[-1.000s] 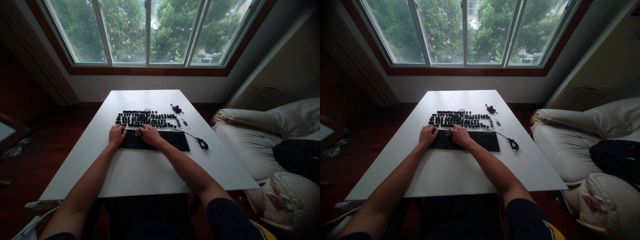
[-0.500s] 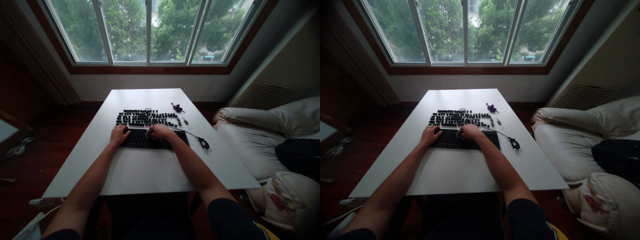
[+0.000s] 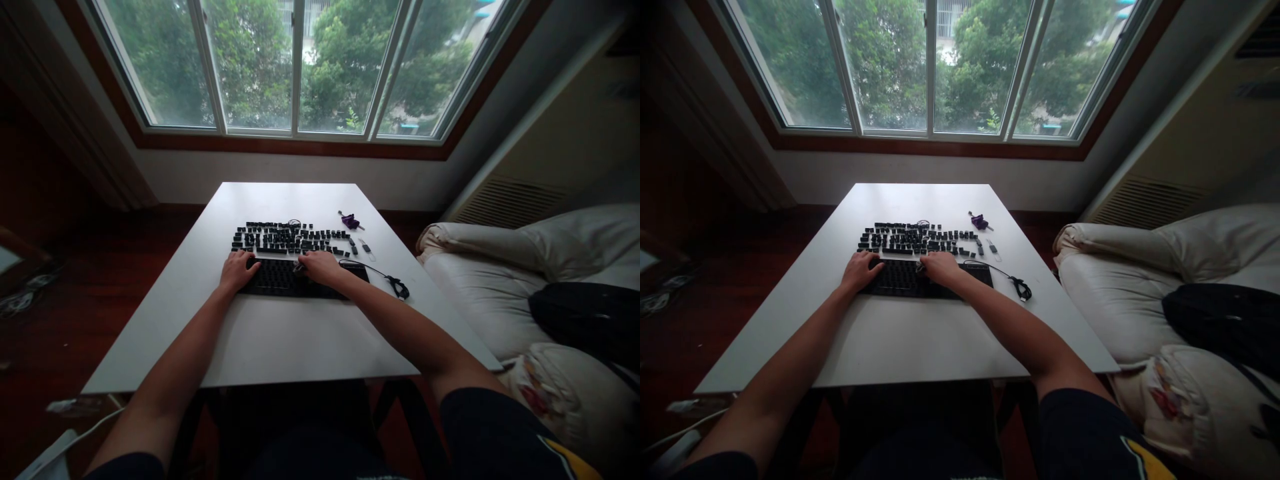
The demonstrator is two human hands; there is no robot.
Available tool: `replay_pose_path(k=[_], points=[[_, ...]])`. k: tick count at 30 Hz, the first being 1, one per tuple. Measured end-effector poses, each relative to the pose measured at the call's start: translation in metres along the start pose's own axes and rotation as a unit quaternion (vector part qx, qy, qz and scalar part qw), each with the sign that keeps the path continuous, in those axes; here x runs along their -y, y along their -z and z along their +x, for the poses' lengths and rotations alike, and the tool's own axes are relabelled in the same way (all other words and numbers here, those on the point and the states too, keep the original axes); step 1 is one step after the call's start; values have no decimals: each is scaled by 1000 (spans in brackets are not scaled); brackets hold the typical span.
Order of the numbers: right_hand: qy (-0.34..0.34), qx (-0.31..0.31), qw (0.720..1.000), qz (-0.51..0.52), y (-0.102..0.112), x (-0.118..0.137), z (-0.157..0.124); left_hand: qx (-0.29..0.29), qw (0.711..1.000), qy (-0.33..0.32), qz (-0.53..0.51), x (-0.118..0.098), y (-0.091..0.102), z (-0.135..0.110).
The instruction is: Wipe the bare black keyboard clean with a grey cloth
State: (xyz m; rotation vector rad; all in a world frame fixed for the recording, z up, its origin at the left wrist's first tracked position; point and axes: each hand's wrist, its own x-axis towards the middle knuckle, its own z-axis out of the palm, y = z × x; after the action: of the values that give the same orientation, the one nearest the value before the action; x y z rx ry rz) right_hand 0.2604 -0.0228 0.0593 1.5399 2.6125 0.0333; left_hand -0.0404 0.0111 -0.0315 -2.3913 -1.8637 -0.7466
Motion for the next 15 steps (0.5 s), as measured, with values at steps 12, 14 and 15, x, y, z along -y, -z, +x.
replay_pose_path(k=[12, 14, 15], points=[[-68, 126, 987, -78, 15, -61, -31, -3, 1000, 16, -8, 0, 2, -4], [-57, 89, 991, -77, 17, -54, -31, -1, 1000, 17, -10, 0, 3, -4], [-48, 60, 994, -72, 17, -48, -31, -1, 1000, 18, -11, 0, 4, -4]])
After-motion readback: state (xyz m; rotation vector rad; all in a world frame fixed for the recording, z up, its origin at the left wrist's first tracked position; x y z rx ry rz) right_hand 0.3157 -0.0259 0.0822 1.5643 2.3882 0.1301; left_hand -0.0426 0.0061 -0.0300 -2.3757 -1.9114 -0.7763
